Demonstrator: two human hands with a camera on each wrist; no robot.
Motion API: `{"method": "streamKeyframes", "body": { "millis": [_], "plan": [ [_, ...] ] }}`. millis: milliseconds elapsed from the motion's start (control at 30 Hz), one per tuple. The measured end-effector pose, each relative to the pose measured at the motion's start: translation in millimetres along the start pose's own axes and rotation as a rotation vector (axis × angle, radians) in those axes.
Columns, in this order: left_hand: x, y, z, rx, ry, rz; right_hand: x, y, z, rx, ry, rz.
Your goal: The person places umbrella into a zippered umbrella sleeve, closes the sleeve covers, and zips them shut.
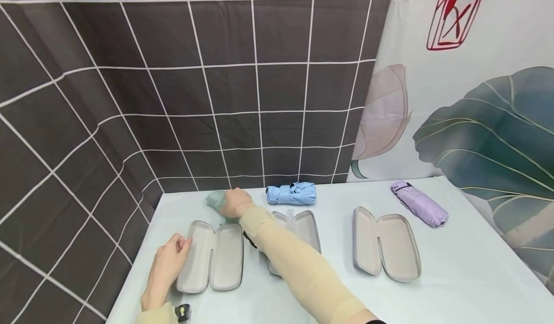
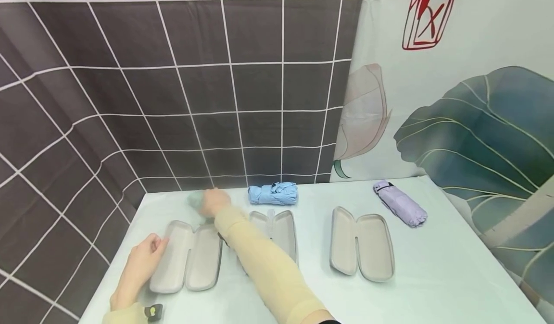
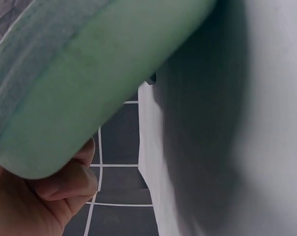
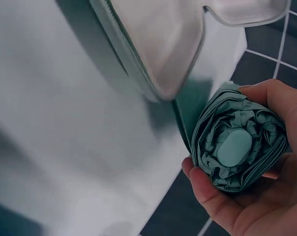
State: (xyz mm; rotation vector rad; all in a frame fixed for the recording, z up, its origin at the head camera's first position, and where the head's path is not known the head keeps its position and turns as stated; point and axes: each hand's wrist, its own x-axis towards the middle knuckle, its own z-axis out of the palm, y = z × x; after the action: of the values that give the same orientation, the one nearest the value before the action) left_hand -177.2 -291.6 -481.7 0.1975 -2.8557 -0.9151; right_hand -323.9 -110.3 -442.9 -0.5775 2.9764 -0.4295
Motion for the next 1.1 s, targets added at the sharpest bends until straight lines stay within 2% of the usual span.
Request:
{"method": "streamKeyframes", "body": {
  "millis": [200,433,633,900,1100],
  "plan": [
    [0.5,-1.9,0.5,-0.008,0.006,0.01,-20.4,4.5,-5.8,0.051,0.057,0.001],
    [-1.3,-1.0,-0.9,0.0,0.026,0.001,-41.6,0.4,-6.5,0.06,0.1,-0.031],
    [-2.2,2.7,-1.0,-0.014,0.033,0.013,-55.1,-0.1,-19.9,0.081,0.144,-0.032],
    [-0.5,0.6,-0.1,-0.013,0.027,0.013,-74.9,-0.1,-36.0,0.241,0.195,0.003],
    [-1.1,-0.1,-0.4,-0.01,0.03,0.016,-99.7,-2.8,-30.7,0.36,0.262,0.015]
  ]
}}
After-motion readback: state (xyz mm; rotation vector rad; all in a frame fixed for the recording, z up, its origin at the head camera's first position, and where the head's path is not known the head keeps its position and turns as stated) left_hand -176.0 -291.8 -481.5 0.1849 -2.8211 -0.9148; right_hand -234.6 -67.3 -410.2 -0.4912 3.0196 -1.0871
